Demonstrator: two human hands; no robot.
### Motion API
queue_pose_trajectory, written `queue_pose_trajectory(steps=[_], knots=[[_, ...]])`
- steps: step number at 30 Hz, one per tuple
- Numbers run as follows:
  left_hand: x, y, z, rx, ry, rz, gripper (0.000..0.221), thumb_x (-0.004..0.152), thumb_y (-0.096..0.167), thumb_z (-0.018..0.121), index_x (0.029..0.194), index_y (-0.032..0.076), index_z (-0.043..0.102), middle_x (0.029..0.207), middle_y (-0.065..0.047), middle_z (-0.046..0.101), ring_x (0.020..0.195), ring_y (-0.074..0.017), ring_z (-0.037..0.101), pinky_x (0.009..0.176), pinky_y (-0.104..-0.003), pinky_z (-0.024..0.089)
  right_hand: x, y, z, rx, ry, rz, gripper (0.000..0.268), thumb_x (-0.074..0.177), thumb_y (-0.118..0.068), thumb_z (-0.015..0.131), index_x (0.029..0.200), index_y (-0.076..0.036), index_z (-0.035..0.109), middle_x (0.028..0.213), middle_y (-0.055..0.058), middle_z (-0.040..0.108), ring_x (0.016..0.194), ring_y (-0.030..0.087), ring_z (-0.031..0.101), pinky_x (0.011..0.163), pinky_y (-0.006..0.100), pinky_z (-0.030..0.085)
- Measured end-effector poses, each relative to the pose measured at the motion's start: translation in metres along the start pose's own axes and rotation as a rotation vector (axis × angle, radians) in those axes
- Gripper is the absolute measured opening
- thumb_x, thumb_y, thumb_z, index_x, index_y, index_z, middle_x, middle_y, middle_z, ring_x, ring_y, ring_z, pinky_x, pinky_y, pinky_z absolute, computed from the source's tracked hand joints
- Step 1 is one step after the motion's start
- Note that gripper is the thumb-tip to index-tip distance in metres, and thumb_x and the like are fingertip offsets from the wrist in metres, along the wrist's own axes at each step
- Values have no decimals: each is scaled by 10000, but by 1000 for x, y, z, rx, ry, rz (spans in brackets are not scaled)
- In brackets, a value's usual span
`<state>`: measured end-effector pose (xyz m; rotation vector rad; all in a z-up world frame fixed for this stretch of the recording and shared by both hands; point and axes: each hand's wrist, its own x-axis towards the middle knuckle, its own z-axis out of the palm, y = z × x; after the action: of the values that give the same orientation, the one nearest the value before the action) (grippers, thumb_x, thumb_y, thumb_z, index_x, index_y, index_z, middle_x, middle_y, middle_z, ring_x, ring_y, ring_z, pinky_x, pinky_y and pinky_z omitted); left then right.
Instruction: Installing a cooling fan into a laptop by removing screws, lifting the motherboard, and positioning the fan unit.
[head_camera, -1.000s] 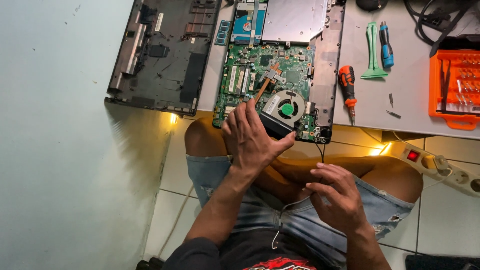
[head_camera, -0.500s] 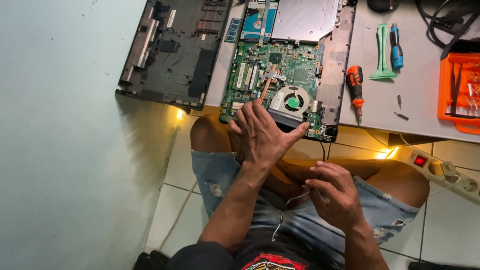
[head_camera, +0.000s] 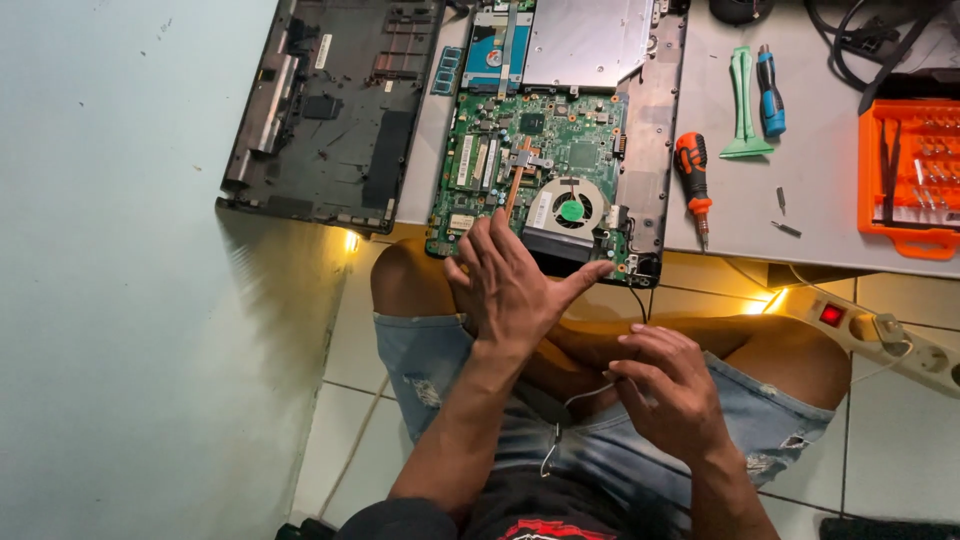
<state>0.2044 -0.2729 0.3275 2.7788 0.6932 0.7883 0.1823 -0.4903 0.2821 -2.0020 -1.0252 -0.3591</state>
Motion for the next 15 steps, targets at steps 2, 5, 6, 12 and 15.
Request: queue_pose_trajectory(steps=[2, 5, 6, 12, 15], knots=[[-3, -5, -1, 21, -60, 26, 1337, 541, 1035, 519, 1329, -45, 484, 1231, -206, 515, 1102, -341, 490, 930, -573, 353, 1, -1, -1, -28, -4, -24, 215, 744, -51, 823, 922, -128, 729, 1197, 47, 699, 1237, 257, 632, 1134, 469, 501], [-10, -18, -4, -32, 4, 158, 1378, 614, 994, 553, 1466, -73, 370, 1337, -214, 443, 1121, -338, 463, 950, -521, 346, 11, -11, -9, -84, -33, -69, 173, 769, -78, 828, 898, -145, 735, 1181, 27, 714, 1228, 245, 644, 1113, 464, 471], [-8, -24, -4, -39, -2, 163, 1378, 614, 994, 553, 1466, -73, 370, 1337, -214, 443, 1121, -338, 463, 950, -521, 346, 13, -14, -13, -91, -33, -60, 173, 769, -78, 828, 898, -145, 735, 1181, 27, 714, 1228, 245, 644, 1113, 464, 471], [18, -56, -13, -182, -25, 589, 941, 846, 765, 731, 1503, 128, 511, 1578, -163, 383, 1373, -315, 410, 1136, -491, 290, 47, -40, -49, -115, -141, -118, 132, 753, -169, 854, 836, -197, 755, 881, -71, 776, 1055, 131, 719, 1202, 568, 307], [35, -59, -26, -279, -148, 714, 713, 865, 505, 827, 1439, 154, 591, 1583, -70, 411, 1396, -274, 385, 1122, -497, 245, 75, -63, -74, -8, -128, -141, 124, 717, -163, 866, 781, -172, 761, 851, -22, 795, 911, 119, 764, 1184, 575, 367]])
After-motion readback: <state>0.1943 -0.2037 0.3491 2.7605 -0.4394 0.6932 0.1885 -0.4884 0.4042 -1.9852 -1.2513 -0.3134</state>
